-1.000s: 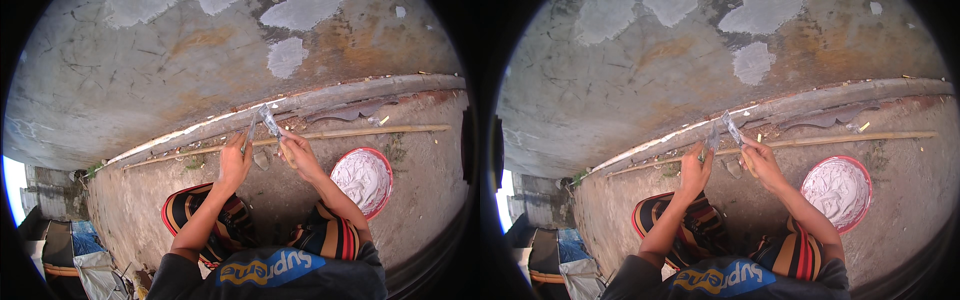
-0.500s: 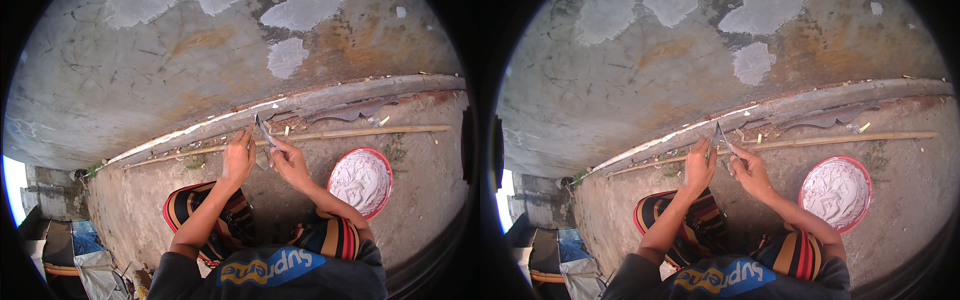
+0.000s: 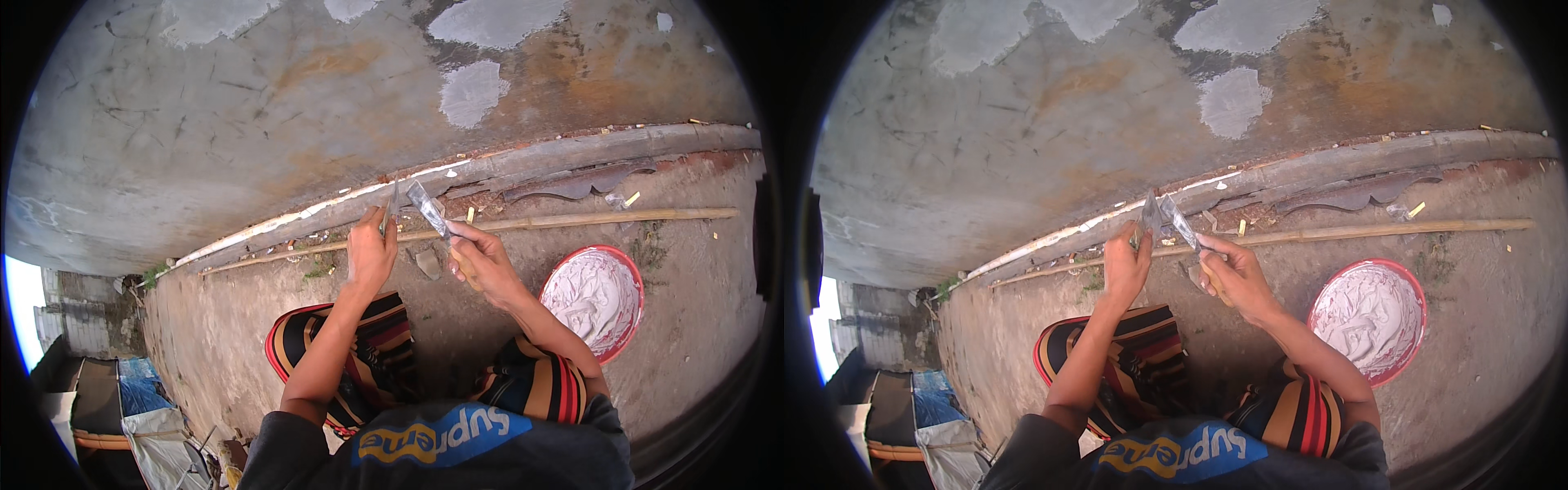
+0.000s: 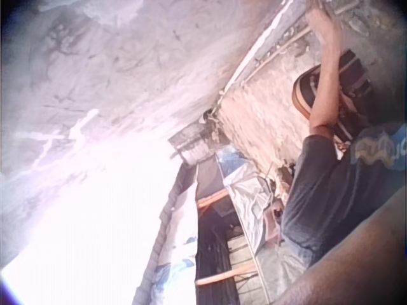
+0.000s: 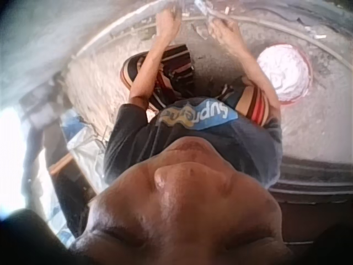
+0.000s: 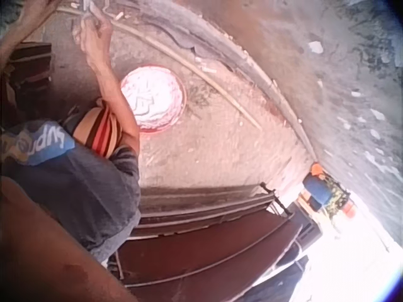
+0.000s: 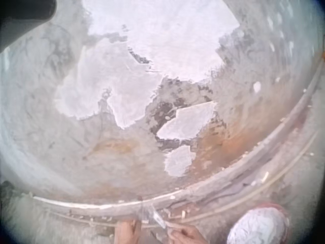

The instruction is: The person applies white plaster to a concrete wall using a putty knife and a rectangular trowel. They repeatedly scoop plaster from a red bucket, spread it onto the wall, and smooth the surface in small sections.

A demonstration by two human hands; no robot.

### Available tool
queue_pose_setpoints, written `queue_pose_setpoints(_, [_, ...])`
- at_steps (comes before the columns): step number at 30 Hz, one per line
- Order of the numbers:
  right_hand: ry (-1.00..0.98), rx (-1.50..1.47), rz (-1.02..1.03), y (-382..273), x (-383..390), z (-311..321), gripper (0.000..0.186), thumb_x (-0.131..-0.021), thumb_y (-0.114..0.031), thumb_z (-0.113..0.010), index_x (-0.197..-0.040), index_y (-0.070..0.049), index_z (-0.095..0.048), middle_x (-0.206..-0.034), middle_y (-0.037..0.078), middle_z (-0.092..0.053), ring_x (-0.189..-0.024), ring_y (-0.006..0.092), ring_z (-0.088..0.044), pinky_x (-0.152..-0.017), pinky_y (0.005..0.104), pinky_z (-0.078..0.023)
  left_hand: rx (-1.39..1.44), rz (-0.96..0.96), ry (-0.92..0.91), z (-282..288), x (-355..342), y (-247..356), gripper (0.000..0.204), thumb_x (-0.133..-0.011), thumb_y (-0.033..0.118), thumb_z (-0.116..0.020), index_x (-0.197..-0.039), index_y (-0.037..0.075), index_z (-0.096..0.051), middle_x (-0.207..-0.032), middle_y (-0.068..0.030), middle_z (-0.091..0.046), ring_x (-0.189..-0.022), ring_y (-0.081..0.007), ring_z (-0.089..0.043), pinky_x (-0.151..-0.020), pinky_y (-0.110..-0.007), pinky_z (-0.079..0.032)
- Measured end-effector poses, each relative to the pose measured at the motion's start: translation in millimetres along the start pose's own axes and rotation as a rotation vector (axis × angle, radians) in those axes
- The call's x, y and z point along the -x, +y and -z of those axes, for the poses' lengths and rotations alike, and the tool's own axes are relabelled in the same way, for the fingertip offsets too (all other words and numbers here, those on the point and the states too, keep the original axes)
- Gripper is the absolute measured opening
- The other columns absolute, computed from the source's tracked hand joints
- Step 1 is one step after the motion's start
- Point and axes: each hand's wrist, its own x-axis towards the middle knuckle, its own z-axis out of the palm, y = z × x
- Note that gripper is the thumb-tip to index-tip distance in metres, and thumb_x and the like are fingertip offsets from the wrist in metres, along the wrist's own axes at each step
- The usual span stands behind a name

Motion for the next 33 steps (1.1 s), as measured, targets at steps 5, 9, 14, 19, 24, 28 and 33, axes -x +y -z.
queue_pose_setpoints(5, [0.072,-0.298,-0.014,-32,-9,9,0.043,-0.101,-0.017,-0.053,-0.142,-0.007,-0.044,-0.092,0.010,-0.063,-0.070,0.0133,-0.062,-0.058,0.0260,-0.050,0.312,0.339,-0.138,12,-3,-4,0.027,-0.093,0.015,-0.063,-0.109,-0.007,-0.065,-0.082,-0.0230,-0.066,-0.063,-0.0221,-0.059,-0.052,-0.035,-0.043])
queue_pose_setpoints(9, [0.122,-0.363,-0.047,-31,-10,11,0.043,-0.101,-0.020,-0.054,-0.141,-0.010,-0.044,-0.106,0.011,-0.060,-0.071,0.0117,-0.060,-0.052,0.0230,-0.048,0.439,0.103,-0.055,6,9,18,0.024,-0.094,0.012,-0.062,-0.106,-0.007,-0.066,-0.080,-0.0203,-0.064,-0.060,-0.0209,-0.054,-0.052,-0.036,-0.044])
queue_pose_setpoints(14, [-0.036,-0.444,-0.055,-23,-16,34,0.044,-0.099,-0.017,-0.054,-0.141,-0.010,-0.040,-0.104,0.011,-0.060,-0.064,0.0096,-0.053,-0.046,0.0197,-0.042,0.312,-0.064,-0.051,1,17,30,0.028,-0.092,0.007,-0.062,-0.120,0.000,-0.064,-0.090,-0.0163,-0.065,-0.070,-0.0270,-0.060,-0.064,-0.036,-0.049])
queue_pose_setpoints(19, [-0.166,-0.567,-0.062,-23,-15,42,0.040,-0.102,-0.019,-0.047,-0.139,-0.008,-0.040,-0.097,0.011,-0.061,-0.062,0.0082,-0.051,-0.046,0.0197,-0.042,0.282,-0.142,-0.159,3,21,44,0.030,-0.091,0.003,-0.062,-0.120,-0.004,-0.063,-0.101,-0.0224,-0.066,-0.086,-0.0369,-0.066,-0.073,-0.034,-0.052])
queue_pose_setpoints(24, [-0.126,-0.422,-0.080,-36,-11,33,0.034,-0.104,-0.021,-0.043,-0.135,-0.008,-0.040,-0.086,0.012,-0.061,-0.055,0.0076,-0.048,-0.044,0.0205,-0.041,0.306,-0.164,-0.144,5,23,50,0.036,-0.091,0.001,-0.061,-0.127,0.003,-0.062,-0.102,-0.0198,-0.065,-0.086,-0.0355,-0.066,-0.075,-0.035,-0.051])
queue_pose_setpoints(28, [-0.107,-0.133,0.007,-26,-9,23,0.030,-0.106,-0.024,-0.041,-0.132,-0.011,-0.041,-0.078,0.010,-0.058,-0.047,0.0079,-0.043,-0.041,0.0219,-0.038,0.237,-0.194,-0.178,-1,30,47,0.043,-0.091,0.000,-0.060,-0.133,0.010,-0.060,-0.106,-0.0189,-0.065,-0.085,-0.0349,-0.066,-0.075,-0.035,-0.051])
queue_pose_setpoints(33, [-0.025,-0.132,0.012,-17,-7,6,0.021,-0.107,-0.026,-0.038,-0.124,-0.016,-0.044,-0.069,0.004,-0.050,-0.044,0.0056,-0.038,-0.038,0.0184,-0.032,0.239,-0.181,-0.182,-8,34,49,0.046,-0.090,-0.001,-0.060,-0.134,0.014,-0.060,-0.106,-0.0182,-0.065,-0.084,-0.0355,-0.066,-0.073,-0.037,-0.052])
